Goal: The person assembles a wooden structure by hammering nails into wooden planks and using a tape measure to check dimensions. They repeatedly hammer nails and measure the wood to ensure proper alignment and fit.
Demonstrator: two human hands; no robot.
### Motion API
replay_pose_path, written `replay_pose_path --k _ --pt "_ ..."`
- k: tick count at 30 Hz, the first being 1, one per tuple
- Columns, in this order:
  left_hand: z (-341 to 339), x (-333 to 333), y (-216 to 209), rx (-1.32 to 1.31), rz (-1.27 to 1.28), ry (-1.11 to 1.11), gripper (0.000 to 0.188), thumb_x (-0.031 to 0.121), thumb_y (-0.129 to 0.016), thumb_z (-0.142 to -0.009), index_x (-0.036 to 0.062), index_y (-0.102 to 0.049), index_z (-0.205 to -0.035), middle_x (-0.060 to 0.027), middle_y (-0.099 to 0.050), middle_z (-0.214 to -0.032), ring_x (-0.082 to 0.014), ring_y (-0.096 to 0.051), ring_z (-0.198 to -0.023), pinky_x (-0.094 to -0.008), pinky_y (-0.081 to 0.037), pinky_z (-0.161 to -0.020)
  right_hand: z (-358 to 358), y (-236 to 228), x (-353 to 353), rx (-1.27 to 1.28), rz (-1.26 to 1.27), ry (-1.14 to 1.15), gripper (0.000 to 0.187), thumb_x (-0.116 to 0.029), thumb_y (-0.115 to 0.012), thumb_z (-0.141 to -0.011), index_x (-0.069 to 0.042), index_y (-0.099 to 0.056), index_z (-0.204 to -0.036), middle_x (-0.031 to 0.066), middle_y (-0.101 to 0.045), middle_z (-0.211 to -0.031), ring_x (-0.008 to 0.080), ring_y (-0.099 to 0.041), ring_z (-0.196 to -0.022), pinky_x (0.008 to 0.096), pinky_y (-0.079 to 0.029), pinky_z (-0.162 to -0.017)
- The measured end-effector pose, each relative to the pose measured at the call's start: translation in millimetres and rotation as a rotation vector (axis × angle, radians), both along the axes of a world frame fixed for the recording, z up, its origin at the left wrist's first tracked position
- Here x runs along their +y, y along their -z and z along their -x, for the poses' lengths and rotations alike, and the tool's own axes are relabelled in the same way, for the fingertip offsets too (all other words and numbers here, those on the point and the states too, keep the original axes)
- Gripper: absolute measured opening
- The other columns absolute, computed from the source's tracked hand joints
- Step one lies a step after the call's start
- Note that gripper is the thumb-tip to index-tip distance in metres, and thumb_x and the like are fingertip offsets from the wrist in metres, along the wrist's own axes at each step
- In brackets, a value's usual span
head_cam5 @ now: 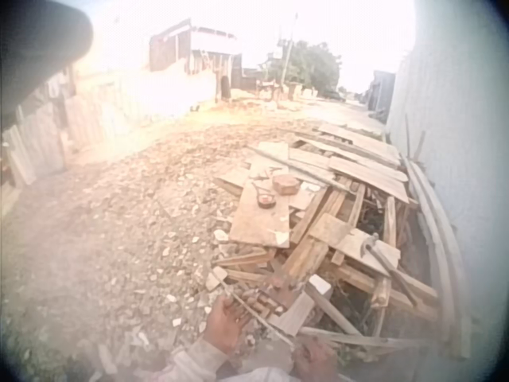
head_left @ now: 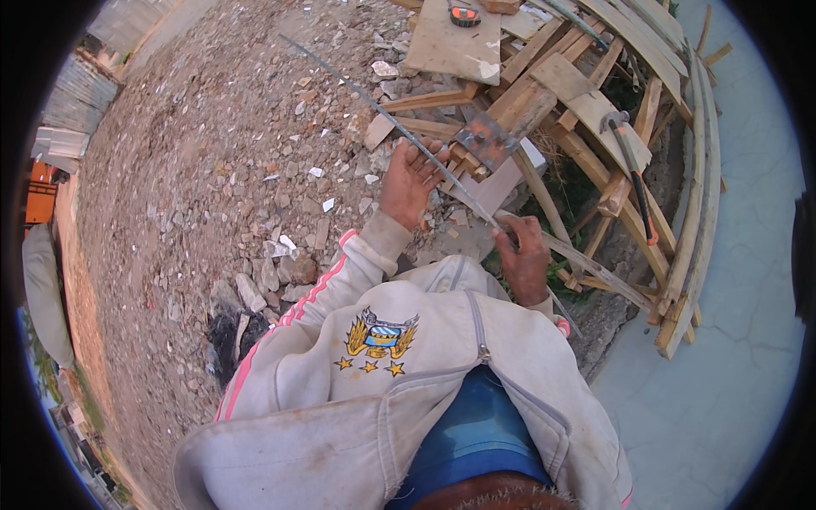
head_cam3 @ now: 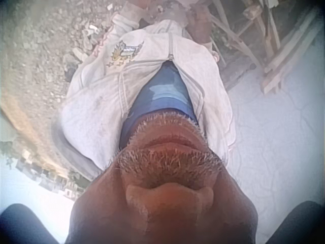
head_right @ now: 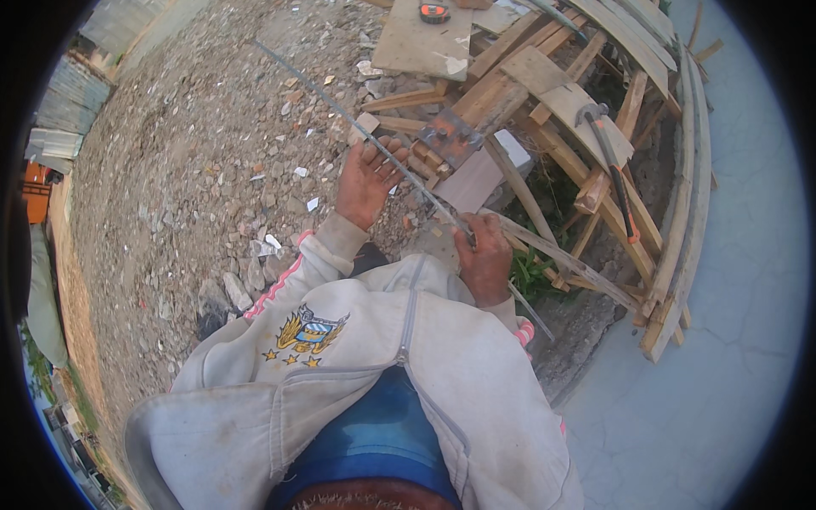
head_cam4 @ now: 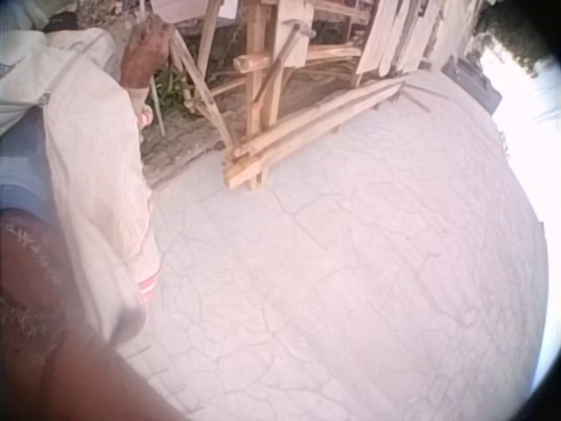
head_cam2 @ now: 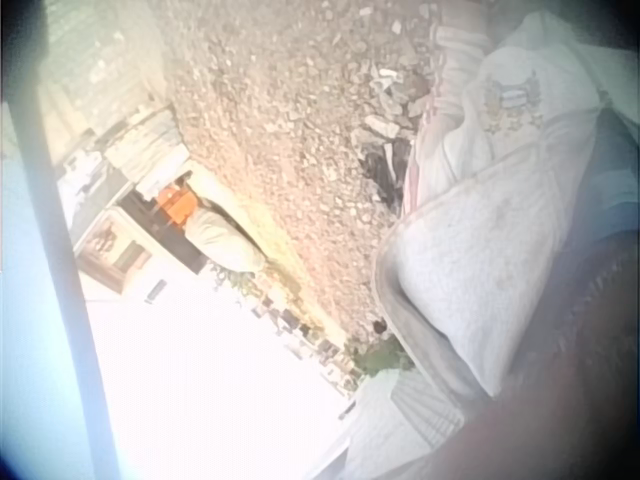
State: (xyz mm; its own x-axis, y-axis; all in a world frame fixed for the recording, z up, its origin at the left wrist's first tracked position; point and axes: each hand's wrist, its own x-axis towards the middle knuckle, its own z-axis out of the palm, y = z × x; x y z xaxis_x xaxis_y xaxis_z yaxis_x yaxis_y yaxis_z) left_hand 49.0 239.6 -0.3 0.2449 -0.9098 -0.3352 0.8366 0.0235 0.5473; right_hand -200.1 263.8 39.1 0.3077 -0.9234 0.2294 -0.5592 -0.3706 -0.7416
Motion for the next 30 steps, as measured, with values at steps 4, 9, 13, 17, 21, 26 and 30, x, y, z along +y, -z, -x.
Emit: replay_pose_path --k 4,9,13,17,21,26,30 --pt "2 1 -3 -0.017 -0.025 0.003 0.053 0.050 -0.043 -0.109 0.0053 -0.057 -0.134 -0.0107 -0.064 -0.133 -0.0263 -0.063 -0.124 -0.0430 -0.049 -0.103 2 7 -1 0.011 0.078 -0.038 0.017 -0.010 -0.071 -0.090 -0.002 -0.069 -0.105 0.0164 -0.061 -0.097 0.0369 -0.064 -0.086 0.0457 -0.050 -0.075" --pt "8 7 -6 -0.094 -0.020 0.037 0.051 0.050 -0.043 -0.109 0.0086 -0.057 -0.135 -0.0089 -0.065 -0.132 -0.0230 -0.063 -0.123 -0.0423 -0.048 -0.103 -3 6 3 -0.003 0.066 -0.023 0.015 -0.007 -0.070 -0.091 0.000 -0.069 -0.103 0.0172 -0.061 -0.096 0.0377 -0.064 -0.090 0.0462 -0.050 -0.077" --pt "16 7 -5 -0.056 -0.039 0.027 0.051 0.050 -0.042 -0.109 0.0096 -0.057 -0.135 -0.0086 -0.066 -0.131 -0.0223 -0.064 -0.122 -0.0416 -0.048 -0.102 -4 15 3 -0.010 0.114 -0.031 0.015 -0.008 -0.069 -0.091 -0.001 -0.069 -0.105 0.0170 -0.062 -0.097 0.0378 -0.064 -0.089 0.0461 -0.050 -0.077" --pt "12 8 -8 -0.060 -0.024 0.021 0.051 0.051 -0.040 -0.109 0.0105 -0.058 -0.135 -0.0083 -0.066 -0.131 -0.0223 -0.064 -0.122 -0.0412 -0.047 -0.102 -6 12 5 -0.021 0.116 -0.032 0.016 -0.008 -0.070 -0.092 -0.001 -0.070 -0.106 0.0167 -0.063 -0.098 0.0374 -0.064 -0.089 0.0455 -0.051 -0.076" --pt "12 9 -12 -0.098 -0.039 0.017 0.051 0.053 -0.040 -0.109 0.0116 -0.059 -0.134 -0.0076 -0.066 -0.131 -0.0218 -0.064 -0.122 -0.0409 -0.047 -0.102 -8 0 7 -0.007 0.076 -0.028 0.019 -0.010 -0.071 -0.091 -0.002 -0.070 -0.108 0.0162 -0.063 -0.097 0.0358 -0.065 -0.087 0.0447 -0.051 -0.076" --pt "8 11 -10 -0.103 -0.040 0.030 0.053 0.055 -0.040 -0.109 0.0117 -0.059 -0.135 -0.0068 -0.066 -0.132 -0.0207 -0.064 -0.122 -0.0394 -0.047 -0.101 -5 -9 8 0.042 0.051 0.030 0.024 -0.014 -0.075 -0.089 -0.002 -0.071 -0.110 0.0152 -0.062 -0.101 0.0345 -0.064 -0.088 0.0444 -0.051 -0.077" --pt "9 11 -12 -0.125 -0.024 0.033 0.054 0.054 -0.039 -0.109 0.0110 -0.058 -0.134 -0.0065 -0.066 -0.130 -0.0207 -0.064 -0.121 -0.0382 -0.047 -0.100 -4 -17 7 0.067 0.185 0.032 0.026 -0.014 -0.075 -0.089 -0.002 -0.070 -0.112 0.0159 -0.061 -0.105 0.0361 -0.063 -0.096 0.0460 -0.050 -0.082"
